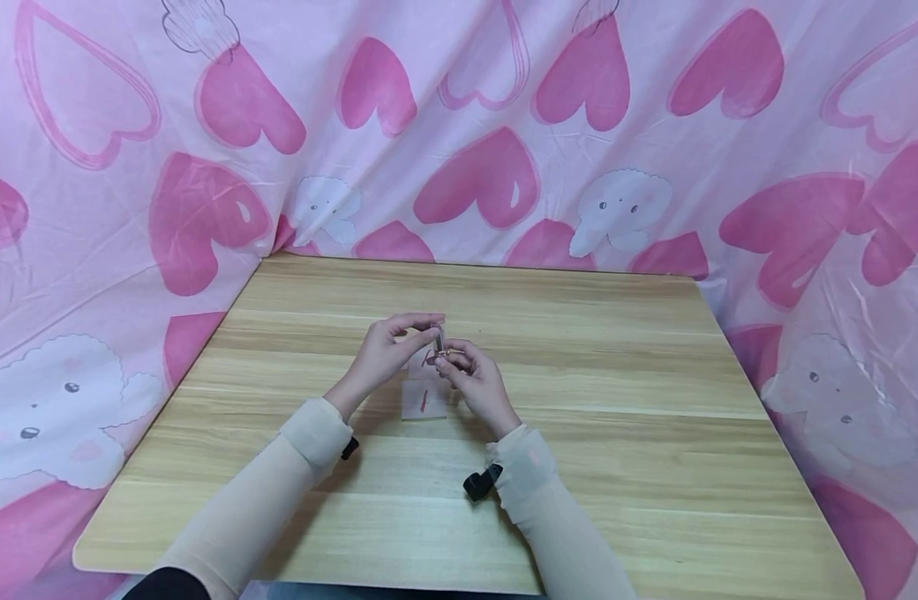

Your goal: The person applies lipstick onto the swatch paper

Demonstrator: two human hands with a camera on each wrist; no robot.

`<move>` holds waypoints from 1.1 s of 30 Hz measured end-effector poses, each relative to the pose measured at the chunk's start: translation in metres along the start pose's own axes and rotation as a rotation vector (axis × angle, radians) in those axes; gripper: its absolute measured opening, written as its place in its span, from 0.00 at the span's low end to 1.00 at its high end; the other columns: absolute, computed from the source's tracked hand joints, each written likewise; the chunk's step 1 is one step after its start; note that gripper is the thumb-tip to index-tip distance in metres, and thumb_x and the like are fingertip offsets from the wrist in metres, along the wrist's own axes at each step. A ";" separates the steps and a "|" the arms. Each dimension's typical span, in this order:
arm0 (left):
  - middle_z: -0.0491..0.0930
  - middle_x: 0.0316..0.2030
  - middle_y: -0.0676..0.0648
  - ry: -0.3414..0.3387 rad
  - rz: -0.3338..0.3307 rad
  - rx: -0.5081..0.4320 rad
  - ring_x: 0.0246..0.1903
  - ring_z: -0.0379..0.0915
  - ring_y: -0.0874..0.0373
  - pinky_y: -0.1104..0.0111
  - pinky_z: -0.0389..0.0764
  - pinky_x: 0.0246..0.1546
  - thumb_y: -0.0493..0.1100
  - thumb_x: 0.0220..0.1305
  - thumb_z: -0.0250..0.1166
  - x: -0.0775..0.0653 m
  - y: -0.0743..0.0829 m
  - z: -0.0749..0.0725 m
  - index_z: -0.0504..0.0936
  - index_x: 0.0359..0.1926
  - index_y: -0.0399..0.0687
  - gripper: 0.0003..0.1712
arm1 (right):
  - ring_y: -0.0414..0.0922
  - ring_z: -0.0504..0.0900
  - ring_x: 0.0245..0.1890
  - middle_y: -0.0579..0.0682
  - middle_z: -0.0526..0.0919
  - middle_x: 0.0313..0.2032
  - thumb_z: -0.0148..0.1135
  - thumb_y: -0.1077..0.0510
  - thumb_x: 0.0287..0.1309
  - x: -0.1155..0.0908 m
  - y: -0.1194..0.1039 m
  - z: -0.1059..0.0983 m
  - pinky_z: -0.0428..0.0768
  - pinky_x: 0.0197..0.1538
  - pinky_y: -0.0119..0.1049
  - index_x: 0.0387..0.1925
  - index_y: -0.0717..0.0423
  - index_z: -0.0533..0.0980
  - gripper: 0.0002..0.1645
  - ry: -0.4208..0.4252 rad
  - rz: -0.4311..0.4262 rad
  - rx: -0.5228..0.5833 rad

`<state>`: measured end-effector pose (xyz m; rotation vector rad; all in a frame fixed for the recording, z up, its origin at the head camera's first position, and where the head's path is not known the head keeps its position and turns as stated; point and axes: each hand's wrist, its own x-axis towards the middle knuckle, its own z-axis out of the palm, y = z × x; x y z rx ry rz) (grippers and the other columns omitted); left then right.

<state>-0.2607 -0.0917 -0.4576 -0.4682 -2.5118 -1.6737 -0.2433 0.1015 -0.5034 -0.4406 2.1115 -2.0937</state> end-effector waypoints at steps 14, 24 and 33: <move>0.82 0.53 0.67 -0.023 0.072 0.027 0.61 0.72 0.64 0.51 0.68 0.65 0.59 0.68 0.65 0.003 0.000 0.001 0.85 0.57 0.66 0.19 | 0.55 0.83 0.51 0.51 0.86 0.51 0.63 0.54 0.69 0.004 -0.007 -0.006 0.80 0.50 0.54 0.60 0.50 0.76 0.20 -0.055 -0.014 -0.121; 0.82 0.54 0.51 -0.047 0.104 0.115 0.56 0.75 0.48 0.45 0.76 0.55 0.51 0.69 0.67 0.005 -0.022 -0.005 0.77 0.66 0.56 0.26 | 0.51 0.80 0.48 0.52 0.82 0.49 0.66 0.50 0.66 0.031 0.001 -0.030 0.80 0.53 0.49 0.58 0.52 0.78 0.21 0.009 -0.045 -0.435; 0.82 0.54 0.55 -0.053 0.037 0.220 0.59 0.72 0.54 0.54 0.72 0.60 0.51 0.69 0.67 0.004 -0.041 -0.013 0.84 0.56 0.56 0.17 | 0.49 0.83 0.44 0.51 0.85 0.41 0.70 0.58 0.60 0.049 0.013 -0.038 0.80 0.54 0.46 0.44 0.54 0.80 0.11 -0.036 0.060 -0.719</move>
